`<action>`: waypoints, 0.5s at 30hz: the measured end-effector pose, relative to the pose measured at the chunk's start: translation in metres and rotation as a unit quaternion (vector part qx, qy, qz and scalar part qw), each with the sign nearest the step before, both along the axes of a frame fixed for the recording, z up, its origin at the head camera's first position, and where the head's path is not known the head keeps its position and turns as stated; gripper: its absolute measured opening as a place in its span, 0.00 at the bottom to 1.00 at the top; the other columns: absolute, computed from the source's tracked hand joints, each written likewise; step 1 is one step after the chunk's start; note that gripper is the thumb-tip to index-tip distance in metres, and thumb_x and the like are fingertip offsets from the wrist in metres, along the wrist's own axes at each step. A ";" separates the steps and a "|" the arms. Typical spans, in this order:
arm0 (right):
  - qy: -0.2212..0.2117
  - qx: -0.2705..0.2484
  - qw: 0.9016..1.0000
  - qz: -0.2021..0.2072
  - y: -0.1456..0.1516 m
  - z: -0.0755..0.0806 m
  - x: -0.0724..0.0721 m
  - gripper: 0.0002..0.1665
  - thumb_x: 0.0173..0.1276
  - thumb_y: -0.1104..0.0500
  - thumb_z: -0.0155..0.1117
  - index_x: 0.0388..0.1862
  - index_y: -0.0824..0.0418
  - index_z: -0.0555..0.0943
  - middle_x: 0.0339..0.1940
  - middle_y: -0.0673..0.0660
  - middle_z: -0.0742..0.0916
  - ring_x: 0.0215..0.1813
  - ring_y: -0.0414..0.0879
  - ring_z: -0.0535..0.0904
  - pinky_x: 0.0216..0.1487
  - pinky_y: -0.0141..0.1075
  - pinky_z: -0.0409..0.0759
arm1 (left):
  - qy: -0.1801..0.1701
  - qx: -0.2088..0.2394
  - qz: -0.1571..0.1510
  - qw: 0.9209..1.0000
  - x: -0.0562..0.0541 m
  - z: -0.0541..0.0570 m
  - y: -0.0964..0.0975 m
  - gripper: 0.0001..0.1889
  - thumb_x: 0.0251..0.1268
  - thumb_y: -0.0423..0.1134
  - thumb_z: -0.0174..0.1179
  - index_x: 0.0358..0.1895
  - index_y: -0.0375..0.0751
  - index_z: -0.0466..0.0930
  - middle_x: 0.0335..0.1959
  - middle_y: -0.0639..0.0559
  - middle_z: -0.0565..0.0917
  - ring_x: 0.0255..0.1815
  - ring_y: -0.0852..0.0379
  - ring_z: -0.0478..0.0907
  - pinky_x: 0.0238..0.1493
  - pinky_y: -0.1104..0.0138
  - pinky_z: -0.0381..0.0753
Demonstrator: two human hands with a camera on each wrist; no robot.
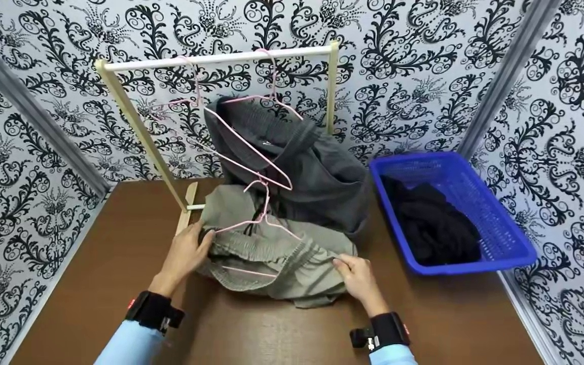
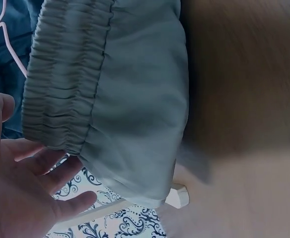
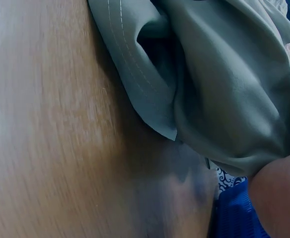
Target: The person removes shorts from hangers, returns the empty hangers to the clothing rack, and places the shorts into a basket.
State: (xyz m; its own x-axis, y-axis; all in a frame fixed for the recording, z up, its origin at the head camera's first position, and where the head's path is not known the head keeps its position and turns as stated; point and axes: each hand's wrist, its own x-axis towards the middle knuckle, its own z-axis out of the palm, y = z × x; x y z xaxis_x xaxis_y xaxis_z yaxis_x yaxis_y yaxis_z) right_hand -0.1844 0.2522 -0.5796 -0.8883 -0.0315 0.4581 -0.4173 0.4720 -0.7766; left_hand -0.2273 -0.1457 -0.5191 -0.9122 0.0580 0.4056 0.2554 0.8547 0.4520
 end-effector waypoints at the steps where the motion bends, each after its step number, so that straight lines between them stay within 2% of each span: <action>1: 0.000 -0.002 1.000 0.003 0.001 0.000 0.000 0.24 0.64 0.76 0.65 0.16 0.57 0.68 0.17 0.43 0.67 0.24 0.32 0.62 0.23 0.32 0.58 | 0.000 0.001 0.000 1.000 0.000 -0.001 0.000 0.25 0.76 0.46 0.58 0.60 0.23 0.79 0.56 0.27 0.83 0.58 0.30 0.80 0.61 0.37 0.74; 10: 0.009 0.005 1.000 -0.002 -0.001 0.004 -0.001 0.22 0.62 0.78 0.65 0.17 0.58 0.71 0.17 0.44 0.70 0.25 0.31 0.64 0.25 0.30 0.59 | -0.020 -0.005 0.015 1.000 0.002 -0.011 -0.004 0.23 0.74 0.48 0.60 0.54 0.27 0.82 0.52 0.31 0.84 0.56 0.32 0.81 0.56 0.38 0.78; 15: 0.010 0.004 1.000 0.001 -0.009 0.014 0.004 0.22 0.62 0.78 0.64 0.16 0.60 0.69 0.16 0.47 0.69 0.25 0.31 0.63 0.24 0.31 0.59 | -0.035 -0.007 0.028 0.999 0.005 -0.013 -0.005 0.22 0.72 0.51 0.61 0.48 0.31 0.83 0.47 0.34 0.83 0.51 0.32 0.82 0.49 0.38 0.80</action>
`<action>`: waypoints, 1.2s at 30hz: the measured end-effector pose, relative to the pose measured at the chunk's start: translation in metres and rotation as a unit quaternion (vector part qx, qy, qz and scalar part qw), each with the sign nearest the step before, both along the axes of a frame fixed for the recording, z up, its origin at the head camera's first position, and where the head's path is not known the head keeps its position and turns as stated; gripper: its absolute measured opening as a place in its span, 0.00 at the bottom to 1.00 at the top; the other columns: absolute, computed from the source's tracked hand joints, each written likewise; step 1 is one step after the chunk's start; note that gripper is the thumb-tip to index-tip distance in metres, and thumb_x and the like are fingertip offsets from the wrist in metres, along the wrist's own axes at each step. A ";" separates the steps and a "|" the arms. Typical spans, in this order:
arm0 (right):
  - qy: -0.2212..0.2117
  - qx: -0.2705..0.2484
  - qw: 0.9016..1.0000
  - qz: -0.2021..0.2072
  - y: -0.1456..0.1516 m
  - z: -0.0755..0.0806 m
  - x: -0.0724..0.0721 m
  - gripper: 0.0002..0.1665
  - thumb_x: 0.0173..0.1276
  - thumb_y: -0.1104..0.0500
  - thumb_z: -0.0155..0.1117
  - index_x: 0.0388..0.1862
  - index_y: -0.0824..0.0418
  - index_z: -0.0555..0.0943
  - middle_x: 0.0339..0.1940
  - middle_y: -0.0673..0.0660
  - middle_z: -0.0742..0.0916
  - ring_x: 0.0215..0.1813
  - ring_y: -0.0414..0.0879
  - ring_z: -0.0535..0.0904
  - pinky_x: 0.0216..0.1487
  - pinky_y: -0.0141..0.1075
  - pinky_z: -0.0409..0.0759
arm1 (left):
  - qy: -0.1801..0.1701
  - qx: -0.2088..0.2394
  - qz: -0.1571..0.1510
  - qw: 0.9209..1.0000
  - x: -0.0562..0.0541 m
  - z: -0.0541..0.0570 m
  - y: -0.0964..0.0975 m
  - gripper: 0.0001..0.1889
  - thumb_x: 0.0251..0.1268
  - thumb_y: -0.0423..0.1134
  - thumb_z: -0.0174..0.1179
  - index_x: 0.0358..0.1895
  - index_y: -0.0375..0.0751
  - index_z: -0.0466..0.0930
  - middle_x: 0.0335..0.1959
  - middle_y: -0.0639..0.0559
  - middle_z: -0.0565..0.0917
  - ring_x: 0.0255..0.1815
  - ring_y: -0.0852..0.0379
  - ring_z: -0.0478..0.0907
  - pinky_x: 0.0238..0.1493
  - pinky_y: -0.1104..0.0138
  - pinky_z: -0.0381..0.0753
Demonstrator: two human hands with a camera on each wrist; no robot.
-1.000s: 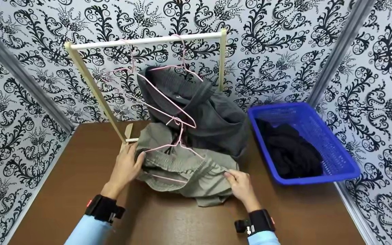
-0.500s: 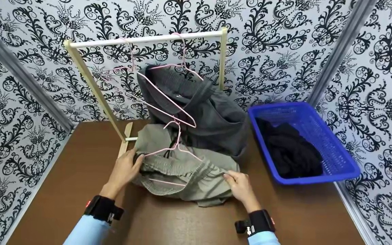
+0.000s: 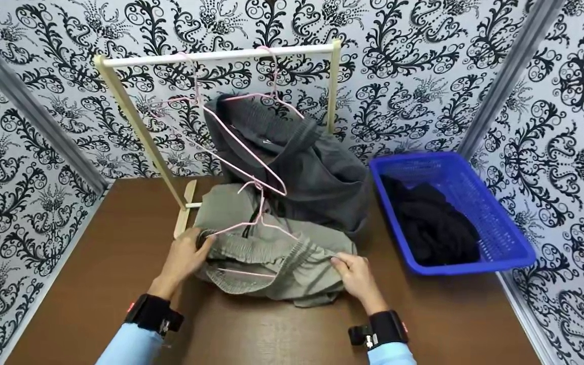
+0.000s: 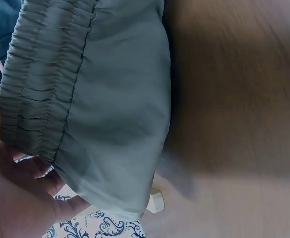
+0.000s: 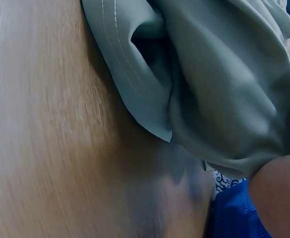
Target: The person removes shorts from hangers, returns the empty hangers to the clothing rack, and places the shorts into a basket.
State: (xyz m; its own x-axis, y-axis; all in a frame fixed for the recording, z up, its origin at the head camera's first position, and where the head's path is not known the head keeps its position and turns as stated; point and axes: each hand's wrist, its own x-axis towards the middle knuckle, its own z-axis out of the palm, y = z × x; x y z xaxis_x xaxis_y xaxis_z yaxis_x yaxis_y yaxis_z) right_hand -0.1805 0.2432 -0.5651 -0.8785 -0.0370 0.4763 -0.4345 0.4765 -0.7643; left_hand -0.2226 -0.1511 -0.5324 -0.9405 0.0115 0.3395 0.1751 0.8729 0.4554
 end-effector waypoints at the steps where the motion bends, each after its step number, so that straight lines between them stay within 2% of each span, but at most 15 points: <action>1: 0.002 -0.001 1.000 0.004 -0.002 0.004 0.002 0.22 0.63 0.78 0.64 0.16 0.60 0.69 0.16 0.48 0.69 0.25 0.31 0.63 0.24 0.31 0.59 | -0.003 0.001 0.002 1.000 0.000 0.000 0.000 0.21 0.72 0.51 0.62 0.47 0.32 0.83 0.46 0.35 0.83 0.51 0.32 0.82 0.49 0.38 0.80; 5: 0.017 0.000 1.000 0.017 -0.008 0.014 0.006 0.24 0.63 0.79 0.62 0.16 0.61 0.65 0.15 0.50 0.65 0.24 0.29 0.59 0.22 0.32 0.55 | -0.015 0.006 0.013 1.000 0.002 0.000 -0.002 0.21 0.72 0.53 0.62 0.43 0.34 0.82 0.44 0.37 0.83 0.50 0.32 0.82 0.44 0.38 0.81; 9: 0.027 0.008 0.999 0.017 -0.005 0.005 0.001 0.26 0.61 0.79 0.63 0.16 0.60 0.62 0.15 0.51 0.62 0.23 0.30 0.56 0.21 0.34 0.52 | -0.016 0.014 0.021 1.000 0.002 0.001 -0.002 0.20 0.72 0.54 0.62 0.41 0.36 0.80 0.44 0.38 0.83 0.49 0.32 0.83 0.40 0.38 0.82; 13: 0.021 0.013 1.000 0.016 0.004 -0.007 -0.006 0.24 0.61 0.78 0.65 0.17 0.58 0.67 0.15 0.49 0.64 0.23 0.32 0.60 0.22 0.32 0.55 | -0.011 0.022 0.023 0.999 0.003 0.003 -0.001 0.20 0.72 0.54 0.62 0.42 0.37 0.80 0.44 0.38 0.83 0.48 0.32 0.83 0.40 0.37 0.81; 18: 0.019 0.016 0.999 0.021 0.012 -0.010 -0.008 0.16 0.61 0.76 0.68 0.22 0.59 0.79 0.20 0.43 0.74 0.27 0.32 0.68 0.28 0.25 0.63 | 0.010 0.028 0.017 0.999 0.004 0.008 0.000 0.20 0.72 0.54 0.62 0.43 0.37 0.79 0.44 0.38 0.82 0.51 0.35 0.82 0.41 0.38 0.80; 21: 0.034 0.024 0.999 0.016 0.014 -0.010 -0.008 0.10 0.60 0.76 0.70 0.28 0.62 0.85 0.26 0.42 0.82 0.31 0.30 0.73 0.33 0.22 0.69 | 0.038 0.027 0.010 0.999 0.005 0.011 0.001 0.20 0.72 0.53 0.63 0.43 0.36 0.79 0.43 0.38 0.82 0.50 0.36 0.81 0.42 0.40 0.79; 24: 0.055 0.048 0.997 -0.001 0.014 -0.009 -0.009 0.09 0.58 0.75 0.71 0.32 0.63 0.88 0.31 0.45 0.88 0.34 0.31 0.78 0.38 0.21 0.73 | 0.079 0.025 0.001 0.997 0.007 0.016 0.003 0.19 0.71 0.50 0.64 0.41 0.34 0.78 0.39 0.38 0.80 0.46 0.36 0.80 0.43 0.43 0.77; 29: 0.062 0.083 0.994 -0.041 0.010 -0.007 -0.009 0.09 0.61 0.74 0.70 0.31 0.60 0.86 0.32 0.51 0.88 0.35 0.37 0.80 0.40 0.23 0.72 | 0.161 0.028 -0.016 0.986 0.007 0.025 0.007 0.18 0.68 0.47 0.67 0.39 0.33 0.76 0.34 0.39 0.78 0.41 0.36 0.78 0.45 0.45 0.74; 31: 0.051 0.089 0.993 -0.055 0.008 -0.006 -0.008 0.10 0.63 0.74 0.68 0.30 0.60 0.84 0.32 0.52 0.87 0.35 0.39 0.79 0.39 0.24 0.71 | 0.186 0.031 -0.020 0.982 0.007 0.029 0.010 0.18 0.67 0.47 0.67 0.39 0.33 0.76 0.34 0.39 0.78 0.40 0.36 0.78 0.45 0.45 0.74; 36: -0.021 0.071 0.995 -0.065 0.006 -0.008 -0.005 0.09 0.69 0.71 0.63 0.31 0.60 0.79 0.26 0.48 0.79 0.30 0.37 0.71 0.34 0.31 0.68 | 0.223 0.048 -0.033 0.973 0.009 0.040 0.017 0.17 0.65 0.46 0.69 0.43 0.34 0.78 0.37 0.40 0.80 0.42 0.38 0.77 0.46 0.47 0.73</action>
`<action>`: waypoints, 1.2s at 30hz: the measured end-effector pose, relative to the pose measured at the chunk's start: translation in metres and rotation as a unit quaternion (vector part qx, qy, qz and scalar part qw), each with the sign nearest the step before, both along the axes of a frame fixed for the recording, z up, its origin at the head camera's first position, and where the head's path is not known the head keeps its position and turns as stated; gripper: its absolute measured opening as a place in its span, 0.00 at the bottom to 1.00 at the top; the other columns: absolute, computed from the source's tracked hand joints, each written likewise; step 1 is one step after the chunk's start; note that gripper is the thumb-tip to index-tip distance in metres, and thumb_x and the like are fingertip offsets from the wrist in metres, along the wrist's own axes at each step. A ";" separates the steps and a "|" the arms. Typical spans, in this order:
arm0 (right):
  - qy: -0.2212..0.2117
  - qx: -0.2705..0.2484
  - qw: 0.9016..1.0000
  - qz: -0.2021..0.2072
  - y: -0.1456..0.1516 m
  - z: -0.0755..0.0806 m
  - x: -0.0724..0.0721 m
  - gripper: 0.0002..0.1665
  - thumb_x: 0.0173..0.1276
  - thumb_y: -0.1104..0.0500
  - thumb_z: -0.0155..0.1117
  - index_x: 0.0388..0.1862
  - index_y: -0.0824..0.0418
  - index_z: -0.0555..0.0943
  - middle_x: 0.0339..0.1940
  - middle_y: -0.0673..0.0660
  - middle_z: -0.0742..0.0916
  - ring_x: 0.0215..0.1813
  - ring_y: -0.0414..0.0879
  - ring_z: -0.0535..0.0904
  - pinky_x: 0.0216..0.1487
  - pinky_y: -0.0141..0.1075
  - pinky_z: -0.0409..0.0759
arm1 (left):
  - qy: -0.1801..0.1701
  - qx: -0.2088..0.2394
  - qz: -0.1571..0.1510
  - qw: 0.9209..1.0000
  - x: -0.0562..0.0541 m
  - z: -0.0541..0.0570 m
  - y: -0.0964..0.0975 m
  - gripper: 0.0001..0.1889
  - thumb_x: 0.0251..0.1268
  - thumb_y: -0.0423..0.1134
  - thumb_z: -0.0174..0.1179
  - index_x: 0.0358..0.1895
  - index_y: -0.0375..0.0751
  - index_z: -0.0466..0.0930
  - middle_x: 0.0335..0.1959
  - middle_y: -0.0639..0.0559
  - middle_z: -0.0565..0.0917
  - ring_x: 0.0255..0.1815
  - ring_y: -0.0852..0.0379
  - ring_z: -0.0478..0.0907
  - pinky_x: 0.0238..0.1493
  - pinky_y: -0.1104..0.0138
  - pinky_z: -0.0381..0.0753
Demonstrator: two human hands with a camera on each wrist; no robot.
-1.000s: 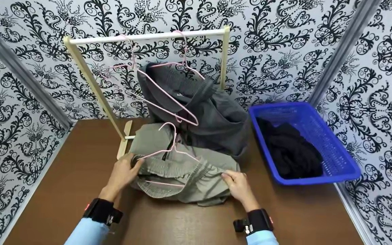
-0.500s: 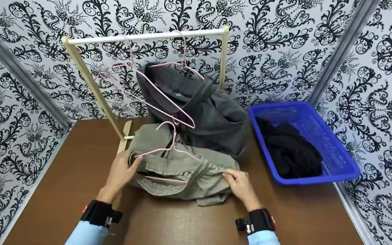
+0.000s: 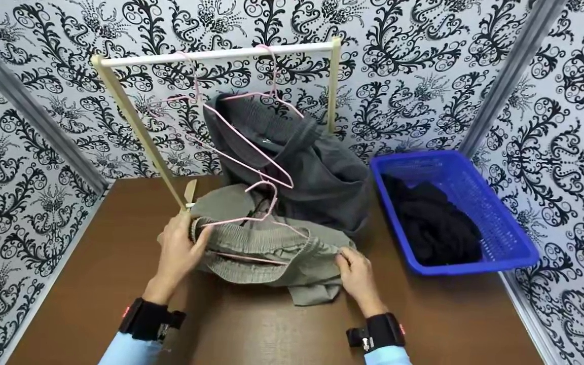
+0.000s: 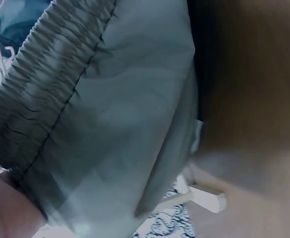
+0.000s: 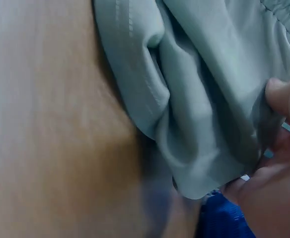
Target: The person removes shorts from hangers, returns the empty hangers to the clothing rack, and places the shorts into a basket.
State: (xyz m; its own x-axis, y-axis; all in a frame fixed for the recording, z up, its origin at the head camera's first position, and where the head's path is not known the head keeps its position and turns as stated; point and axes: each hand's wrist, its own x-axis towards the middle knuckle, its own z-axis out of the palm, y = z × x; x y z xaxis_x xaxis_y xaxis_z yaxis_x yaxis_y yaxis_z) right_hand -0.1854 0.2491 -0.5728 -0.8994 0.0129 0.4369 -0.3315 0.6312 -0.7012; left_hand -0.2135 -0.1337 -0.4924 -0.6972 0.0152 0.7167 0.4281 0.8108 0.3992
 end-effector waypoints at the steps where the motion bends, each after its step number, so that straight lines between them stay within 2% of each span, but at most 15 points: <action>1: -0.013 -0.009 1.000 0.001 0.000 -0.002 0.001 0.07 0.70 0.70 0.63 0.33 0.60 0.80 0.27 0.48 0.78 0.31 0.36 0.70 0.34 0.32 0.68 | 0.006 0.000 -0.002 1.000 0.001 0.002 0.002 0.17 0.65 0.46 0.70 0.44 0.35 0.78 0.37 0.40 0.80 0.42 0.38 0.77 0.46 0.47 0.72; 3: -0.026 -0.026 0.999 0.004 0.000 -0.006 0.003 0.03 0.71 0.68 0.65 0.37 0.61 0.83 0.30 0.48 0.81 0.34 0.34 0.73 0.37 0.32 0.71 | 0.018 -0.004 -0.005 1.000 0.004 0.006 0.006 0.18 0.64 0.46 0.70 0.44 0.35 0.78 0.37 0.41 0.79 0.41 0.38 0.75 0.47 0.48 0.71; 6: -0.019 -0.049 0.999 0.012 -0.001 -0.012 0.004 0.02 0.70 0.67 0.67 0.36 0.62 0.84 0.34 0.50 0.84 0.38 0.34 0.74 0.40 0.31 0.72 | 0.029 -0.014 -0.014 0.999 0.007 0.011 0.011 0.19 0.64 0.47 0.71 0.43 0.36 0.78 0.36 0.42 0.78 0.41 0.39 0.74 0.48 0.49 0.69; 9: -0.003 -0.075 0.997 0.027 -0.001 -0.018 0.004 0.15 0.69 0.69 0.67 0.23 0.61 0.75 0.29 0.49 0.80 0.34 0.35 0.71 0.35 0.30 0.68 | 0.034 -0.021 -0.021 0.999 0.010 0.015 0.016 0.19 0.63 0.48 0.72 0.43 0.36 0.78 0.36 0.43 0.78 0.40 0.41 0.73 0.47 0.51 0.68; 11: 0.002 -0.084 0.996 0.029 0.000 -0.022 0.003 0.22 0.69 0.70 0.66 0.18 0.59 0.69 0.24 0.47 0.76 0.30 0.35 0.68 0.32 0.30 0.65 | 0.035 -0.024 -0.024 0.999 0.012 0.017 0.019 0.19 0.63 0.48 0.72 0.44 0.36 0.78 0.36 0.44 0.78 0.40 0.42 0.73 0.46 0.51 0.67; 14: 0.005 -0.089 0.996 0.029 0.004 -0.027 0.004 0.23 0.69 0.70 0.65 0.18 0.58 0.68 0.22 0.43 0.71 0.28 0.33 0.65 0.29 0.30 0.62 | 0.037 -0.030 -0.031 0.998 0.015 0.020 0.023 0.19 0.64 0.48 0.71 0.44 0.36 0.79 0.36 0.45 0.78 0.40 0.43 0.73 0.45 0.52 0.67; 18: 0.000 -0.090 0.995 0.038 0.007 -0.029 0.006 0.23 0.73 0.62 0.65 0.18 0.60 0.69 0.22 0.42 0.69 0.28 0.33 0.63 0.29 0.32 0.61 | 0.038 -0.036 -0.036 0.998 0.018 0.026 0.026 0.17 0.66 0.47 0.69 0.44 0.36 0.79 0.36 0.45 0.77 0.40 0.42 0.73 0.46 0.52 0.68; 22: -0.024 -0.090 0.995 0.041 0.007 -0.027 0.006 0.24 0.75 0.55 0.64 0.20 0.61 0.71 0.24 0.47 0.74 0.29 0.33 0.65 0.30 0.30 0.63 | 0.037 -0.031 -0.032 0.998 0.022 0.030 0.026 0.16 0.68 0.47 0.66 0.44 0.36 0.80 0.36 0.45 0.78 0.40 0.42 0.73 0.49 0.51 0.69; 25: -0.047 -0.093 0.994 0.036 0.006 -0.025 0.005 0.17 0.75 0.60 0.64 0.24 0.65 0.78 0.27 0.51 0.79 0.31 0.34 0.67 0.32 0.30 0.66 | 0.031 -0.025 -0.031 0.999 0.024 0.032 0.026 0.15 0.69 0.48 0.63 0.44 0.37 0.81 0.37 0.45 0.78 0.41 0.42 0.73 0.52 0.49 0.68; 29: -0.079 -0.121 0.989 0.026 0.006 -0.024 0.004 0.18 0.73 0.66 0.63 0.21 0.68 0.74 0.28 0.50 0.77 0.30 0.35 0.66 0.31 0.31 0.64 | 0.023 -0.024 -0.023 0.999 0.026 0.034 0.024 0.16 0.70 0.50 0.60 0.43 0.39 0.82 0.37 0.45 0.79 0.42 0.42 0.74 0.54 0.47 0.66; 32: -0.088 -0.136 0.986 0.028 0.006 -0.025 0.003 0.24 0.74 0.67 0.62 0.18 0.64 0.65 0.27 0.48 0.73 0.28 0.36 0.64 0.29 0.31 0.61 | 0.019 -0.026 -0.010 0.999 0.027 0.035 0.022 0.17 0.70 0.52 0.59 0.42 0.39 0.82 0.37 0.45 0.79 0.42 0.42 0.74 0.54 0.44 0.65; 36: -0.084 -0.151 0.984 0.038 0.004 -0.028 0.003 0.23 0.74 0.64 0.63 0.18 0.66 0.69 0.27 0.46 0.74 0.28 0.35 0.65 0.29 0.30 0.61 | 0.012 -0.027 0.012 0.999 0.028 0.032 0.019 0.19 0.69 0.54 0.61 0.41 0.39 0.82 0.37 0.45 0.79 0.43 0.41 0.76 0.56 0.41 0.63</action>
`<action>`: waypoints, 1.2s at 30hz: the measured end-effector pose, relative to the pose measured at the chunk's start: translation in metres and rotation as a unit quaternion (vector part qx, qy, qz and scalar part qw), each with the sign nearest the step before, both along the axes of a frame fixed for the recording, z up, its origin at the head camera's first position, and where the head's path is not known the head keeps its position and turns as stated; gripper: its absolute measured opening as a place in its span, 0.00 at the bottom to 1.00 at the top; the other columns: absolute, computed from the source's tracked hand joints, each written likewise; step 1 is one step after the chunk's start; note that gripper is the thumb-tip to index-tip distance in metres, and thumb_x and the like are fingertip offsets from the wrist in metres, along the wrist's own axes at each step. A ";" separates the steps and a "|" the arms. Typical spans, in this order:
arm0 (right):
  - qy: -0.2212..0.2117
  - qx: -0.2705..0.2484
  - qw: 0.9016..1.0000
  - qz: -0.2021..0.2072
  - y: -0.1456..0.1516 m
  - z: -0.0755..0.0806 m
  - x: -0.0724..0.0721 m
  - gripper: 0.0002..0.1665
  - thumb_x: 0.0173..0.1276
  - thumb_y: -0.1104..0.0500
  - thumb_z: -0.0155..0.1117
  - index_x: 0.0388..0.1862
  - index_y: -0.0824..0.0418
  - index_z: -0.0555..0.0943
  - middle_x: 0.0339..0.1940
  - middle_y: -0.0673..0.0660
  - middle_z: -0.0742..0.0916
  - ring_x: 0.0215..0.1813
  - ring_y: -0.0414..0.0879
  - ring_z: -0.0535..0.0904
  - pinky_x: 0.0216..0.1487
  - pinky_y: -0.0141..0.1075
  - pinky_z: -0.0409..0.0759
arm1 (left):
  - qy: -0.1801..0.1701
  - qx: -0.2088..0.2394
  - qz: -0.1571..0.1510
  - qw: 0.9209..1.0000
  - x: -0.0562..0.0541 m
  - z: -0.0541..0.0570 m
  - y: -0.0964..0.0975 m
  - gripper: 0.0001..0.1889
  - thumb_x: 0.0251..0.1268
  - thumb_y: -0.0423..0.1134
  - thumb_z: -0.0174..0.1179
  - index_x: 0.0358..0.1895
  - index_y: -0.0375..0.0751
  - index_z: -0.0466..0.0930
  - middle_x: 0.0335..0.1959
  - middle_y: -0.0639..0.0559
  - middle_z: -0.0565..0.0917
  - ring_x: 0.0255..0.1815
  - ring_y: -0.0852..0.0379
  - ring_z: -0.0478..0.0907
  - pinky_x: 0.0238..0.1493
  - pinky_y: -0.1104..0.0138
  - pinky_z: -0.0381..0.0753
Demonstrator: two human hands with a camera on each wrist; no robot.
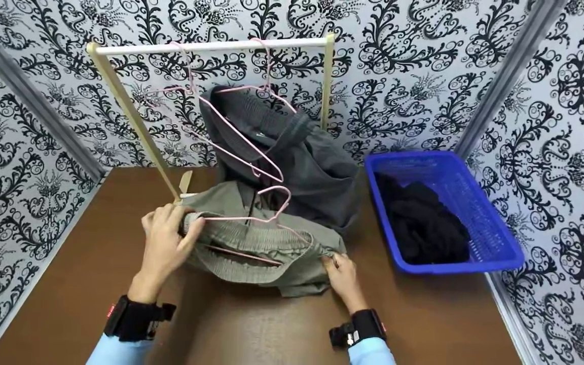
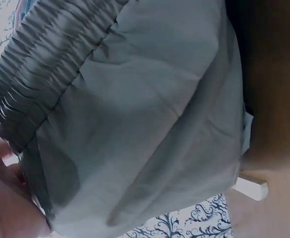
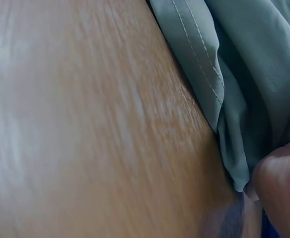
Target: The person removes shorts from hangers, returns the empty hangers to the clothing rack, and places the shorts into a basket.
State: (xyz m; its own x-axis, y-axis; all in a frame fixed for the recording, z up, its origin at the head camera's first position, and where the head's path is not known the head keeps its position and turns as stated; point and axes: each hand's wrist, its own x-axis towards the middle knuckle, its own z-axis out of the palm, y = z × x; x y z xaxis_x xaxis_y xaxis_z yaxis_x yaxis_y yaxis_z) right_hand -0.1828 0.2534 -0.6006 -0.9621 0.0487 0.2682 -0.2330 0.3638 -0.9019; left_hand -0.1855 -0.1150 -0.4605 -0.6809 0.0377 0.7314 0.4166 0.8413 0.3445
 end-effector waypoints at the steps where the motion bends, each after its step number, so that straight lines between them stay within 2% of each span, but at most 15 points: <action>1: 0.000 -0.006 1.000 0.002 0.000 0.000 0.000 0.23 0.74 0.64 0.64 0.17 0.66 0.70 0.27 0.46 0.74 0.28 0.35 0.65 0.29 0.30 0.61 | -0.001 0.001 0.006 1.000 0.000 -0.001 -0.001 0.19 0.68 0.55 0.62 0.41 0.39 0.82 0.37 0.44 0.79 0.44 0.41 0.76 0.56 0.40 0.62; 6: 0.002 -0.011 1.000 0.000 0.000 -0.002 0.000 0.22 0.73 0.62 0.65 0.19 0.67 0.73 0.27 0.45 0.75 0.28 0.35 0.65 0.29 0.30 0.62 | -0.012 0.011 0.036 0.999 0.003 -0.004 -0.003 0.23 0.64 0.58 0.65 0.39 0.38 0.81 0.39 0.42 0.79 0.48 0.38 0.75 0.53 0.40 0.61; 13: -0.001 -0.018 1.000 -0.002 -0.002 -0.002 0.001 0.25 0.73 0.59 0.66 0.17 0.65 0.70 0.26 0.45 0.73 0.26 0.34 0.64 0.28 0.29 0.61 | -0.033 0.011 0.058 0.998 0.003 -0.006 -0.006 0.25 0.61 0.60 0.65 0.39 0.39 0.81 0.39 0.41 0.79 0.46 0.36 0.75 0.52 0.40 0.64; 19: -0.012 -0.010 1.000 -0.012 -0.002 -0.002 0.001 0.23 0.73 0.61 0.65 0.18 0.64 0.70 0.26 0.44 0.72 0.28 0.35 0.65 0.30 0.30 0.62 | -0.037 0.014 0.059 0.997 0.000 -0.008 -0.007 0.24 0.60 0.60 0.67 0.38 0.40 0.80 0.38 0.42 0.78 0.46 0.37 0.75 0.50 0.42 0.64; 21: -0.011 -0.002 1.000 -0.015 -0.002 -0.002 0.002 0.24 0.74 0.64 0.64 0.18 0.64 0.66 0.25 0.45 0.71 0.27 0.35 0.63 0.30 0.30 0.61 | -0.039 0.014 0.057 0.997 -0.002 -0.009 -0.008 0.24 0.60 0.59 0.68 0.37 0.39 0.80 0.38 0.42 0.78 0.50 0.36 0.76 0.51 0.42 0.64; 27: -0.002 0.033 0.999 -0.023 -0.014 0.023 0.015 0.25 0.73 0.72 0.60 0.18 0.65 0.61 0.25 0.47 0.69 0.27 0.33 0.60 0.29 0.29 0.59 | -0.058 0.017 0.061 0.996 -0.001 -0.012 -0.013 0.26 0.60 0.61 0.67 0.36 0.38 0.80 0.41 0.39 0.78 0.63 0.33 0.73 0.53 0.38 0.66; 29: 0.001 0.036 0.999 -0.027 -0.016 0.029 0.018 0.24 0.73 0.71 0.61 0.18 0.66 0.62 0.25 0.48 0.69 0.27 0.33 0.61 0.30 0.29 0.59 | -0.070 0.018 0.057 0.996 -0.001 -0.011 -0.013 0.27 0.60 0.62 0.67 0.36 0.38 0.80 0.41 0.39 0.78 0.62 0.34 0.72 0.52 0.39 0.67; 32: 0.001 0.042 0.998 -0.036 -0.013 0.021 0.015 0.24 0.74 0.70 0.61 0.18 0.66 0.63 0.25 0.48 0.70 0.28 0.34 0.62 0.30 0.30 0.60 | -0.078 0.017 0.051 0.996 -0.002 -0.010 -0.013 0.27 0.61 0.63 0.66 0.36 0.39 0.80 0.40 0.40 0.78 0.59 0.36 0.73 0.49 0.42 0.69; 34: 0.006 0.043 0.998 -0.041 -0.010 0.011 0.010 0.24 0.75 0.68 0.61 0.18 0.67 0.64 0.26 0.47 0.72 0.29 0.34 0.63 0.30 0.30 0.60 | -0.077 0.015 0.047 0.996 -0.004 -0.010 -0.014 0.27 0.61 0.63 0.66 0.36 0.39 0.79 0.39 0.41 0.77 0.54 0.37 0.73 0.47 0.44 0.69; 36: 0.003 0.038 0.998 -0.044 -0.008 0.002 0.005 0.23 0.74 0.67 0.61 0.19 0.65 0.67 0.27 0.46 0.73 0.30 0.34 0.64 0.31 0.30 0.61 | -0.073 0.016 0.043 0.996 -0.006 -0.010 -0.017 0.27 0.61 0.63 0.66 0.37 0.39 0.80 0.39 0.42 0.77 0.53 0.37 0.73 0.47 0.45 0.69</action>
